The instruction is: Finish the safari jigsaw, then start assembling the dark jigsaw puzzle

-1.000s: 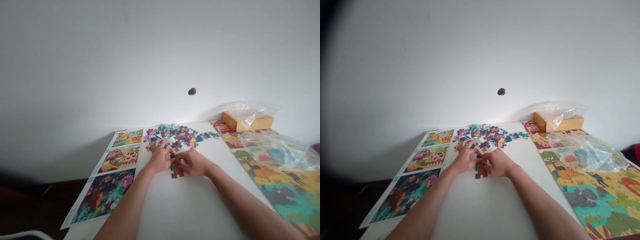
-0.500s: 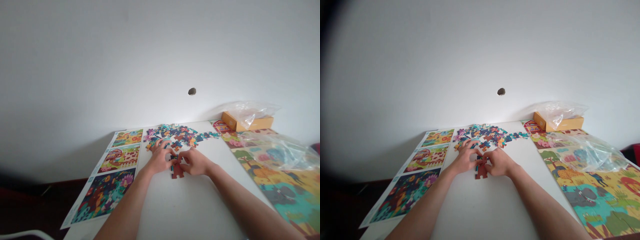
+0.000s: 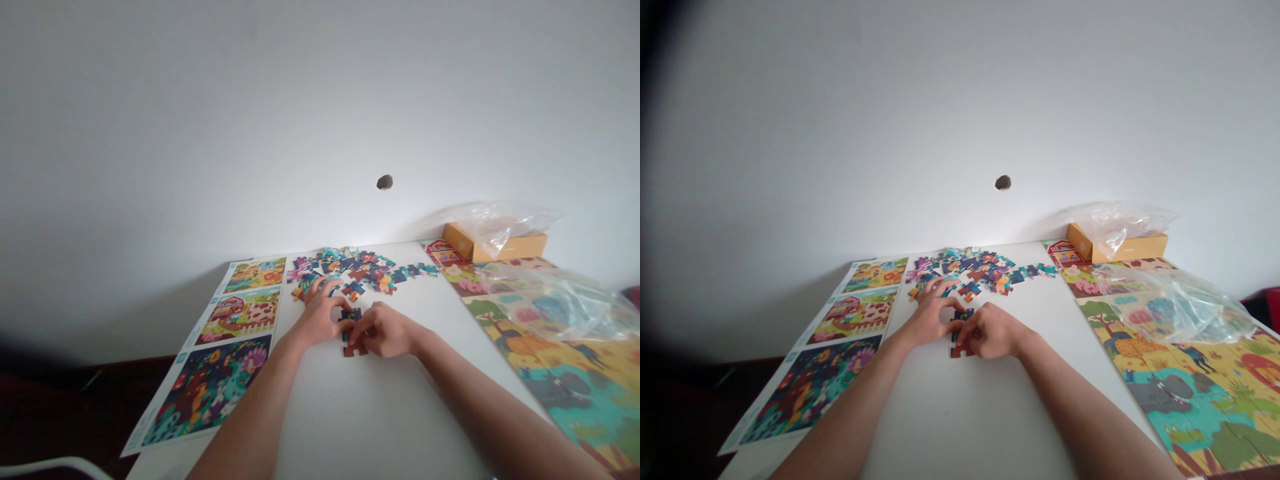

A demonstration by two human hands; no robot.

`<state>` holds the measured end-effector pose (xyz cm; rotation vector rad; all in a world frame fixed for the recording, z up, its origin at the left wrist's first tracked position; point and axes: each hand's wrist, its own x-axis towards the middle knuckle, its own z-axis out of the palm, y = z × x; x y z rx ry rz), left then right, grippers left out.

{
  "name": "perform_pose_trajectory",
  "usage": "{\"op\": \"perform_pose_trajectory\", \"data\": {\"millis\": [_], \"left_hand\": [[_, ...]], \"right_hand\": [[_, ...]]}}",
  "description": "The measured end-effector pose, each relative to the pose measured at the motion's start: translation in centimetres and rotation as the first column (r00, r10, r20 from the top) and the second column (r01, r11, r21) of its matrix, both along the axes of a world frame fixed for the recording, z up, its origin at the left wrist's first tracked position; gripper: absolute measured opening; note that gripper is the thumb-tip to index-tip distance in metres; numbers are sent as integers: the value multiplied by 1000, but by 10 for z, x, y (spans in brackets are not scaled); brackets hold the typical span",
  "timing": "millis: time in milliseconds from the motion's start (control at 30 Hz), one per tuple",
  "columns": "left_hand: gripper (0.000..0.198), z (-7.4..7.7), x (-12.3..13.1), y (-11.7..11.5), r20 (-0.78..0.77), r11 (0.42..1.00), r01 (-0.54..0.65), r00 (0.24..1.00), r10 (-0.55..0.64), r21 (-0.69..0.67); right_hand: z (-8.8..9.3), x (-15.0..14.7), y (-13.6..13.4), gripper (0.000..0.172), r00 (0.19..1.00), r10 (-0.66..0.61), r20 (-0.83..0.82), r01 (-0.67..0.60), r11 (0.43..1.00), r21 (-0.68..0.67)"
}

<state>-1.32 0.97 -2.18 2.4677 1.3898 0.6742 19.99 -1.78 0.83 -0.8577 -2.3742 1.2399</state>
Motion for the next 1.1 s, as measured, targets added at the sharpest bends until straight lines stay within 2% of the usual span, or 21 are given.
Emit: {"op": "perform_pose_trajectory", "data": {"millis": [500, 600, 667, 800, 1000, 1033, 1100], "left_hand": [[13, 2, 0, 0, 0, 999, -7, 1000, 7, -31], [11, 3, 1, 0, -6, 999, -9, 1000, 9, -35], [11, 4, 1, 0, -13, 999, -12, 1000, 11, -41], [15, 4, 2, 0, -22, 998, -13, 1000, 12, -58], [9, 1, 1, 0, -22, 999, -12, 1000, 11, -42], [10, 0, 1, 0, -23, 999, -10, 1000, 9, -37], [13, 0, 1, 0, -23, 1000, -8, 1000, 7, -28]], "right_hand": [[-3, 0, 1, 36, 998, -40, -55, 35, 996, -88], [-6, 1, 3, 36, 996, -73, -53, 72, 997, -18], [-9, 1, 6, 35, 986, -156, -52, 159, 985, 71], [-13, 2, 11, 32, 951, -306, -45, 308, 919, 248], [-14, 2, 10, 37, 887, -446, -121, 460, 832, 309], [-14, 2, 10, 39, 892, -435, -120, 450, 837, 311], [-14, 2, 10, 42, 933, -352, -72, 357, 889, 287]]}}
